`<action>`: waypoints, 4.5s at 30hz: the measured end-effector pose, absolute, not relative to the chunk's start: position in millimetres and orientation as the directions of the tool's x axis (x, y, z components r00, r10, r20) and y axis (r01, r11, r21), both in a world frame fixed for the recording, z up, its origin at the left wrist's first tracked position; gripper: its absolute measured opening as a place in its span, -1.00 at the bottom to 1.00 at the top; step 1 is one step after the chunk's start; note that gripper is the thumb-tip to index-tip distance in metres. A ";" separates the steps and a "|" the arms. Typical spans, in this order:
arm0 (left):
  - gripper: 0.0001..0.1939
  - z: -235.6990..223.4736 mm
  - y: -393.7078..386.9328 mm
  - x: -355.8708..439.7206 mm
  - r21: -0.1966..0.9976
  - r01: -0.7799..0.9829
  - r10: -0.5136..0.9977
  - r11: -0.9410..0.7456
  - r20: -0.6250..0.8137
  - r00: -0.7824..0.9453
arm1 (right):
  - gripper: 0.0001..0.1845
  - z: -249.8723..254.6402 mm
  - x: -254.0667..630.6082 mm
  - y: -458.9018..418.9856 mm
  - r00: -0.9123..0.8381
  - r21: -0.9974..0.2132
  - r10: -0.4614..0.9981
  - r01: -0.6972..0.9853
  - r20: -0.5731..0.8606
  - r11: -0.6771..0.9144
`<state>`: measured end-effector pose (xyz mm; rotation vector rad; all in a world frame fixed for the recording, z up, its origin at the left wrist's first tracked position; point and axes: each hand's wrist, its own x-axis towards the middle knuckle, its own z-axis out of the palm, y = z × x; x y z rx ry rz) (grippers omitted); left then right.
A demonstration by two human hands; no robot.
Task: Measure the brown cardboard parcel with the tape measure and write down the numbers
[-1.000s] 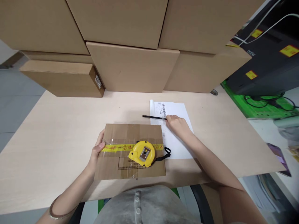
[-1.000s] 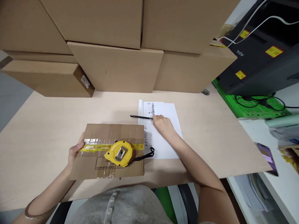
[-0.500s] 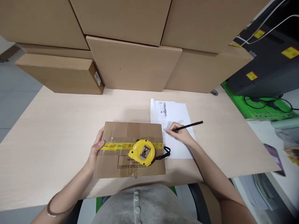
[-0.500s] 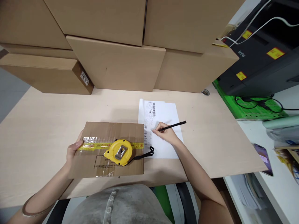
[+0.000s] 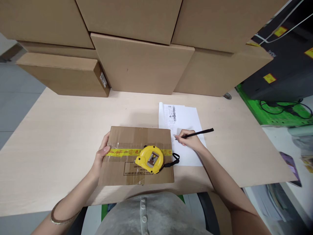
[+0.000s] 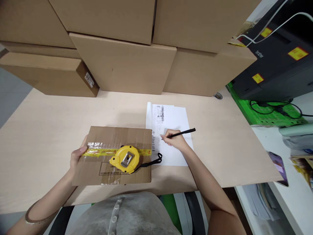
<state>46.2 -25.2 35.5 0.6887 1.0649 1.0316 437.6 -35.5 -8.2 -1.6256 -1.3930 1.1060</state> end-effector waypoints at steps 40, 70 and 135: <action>-0.16 36.2 -25.8 46.7 0.846 -0.345 0.912 0.406 -0.398 0.100 | -0.40 -5.2 436.0 -36.5 0.105 -0.923 0.981 0.335 -0.162 -0.189; -0.15 38.8 -25.7 48.0 0.842 -0.352 0.912 0.410 -0.389 0.131 | -0.51 -7.4 436.8 -37.7 0.130 -0.905 0.982 0.386 -0.137 -0.177; -0.51 14.4 15.7 11.4 0.986 -0.058 0.840 -0.155 0.163 0.518 | -0.54 123.6 323.0 -59.0 -0.406 -0.659 0.898 0.630 0.171 0.410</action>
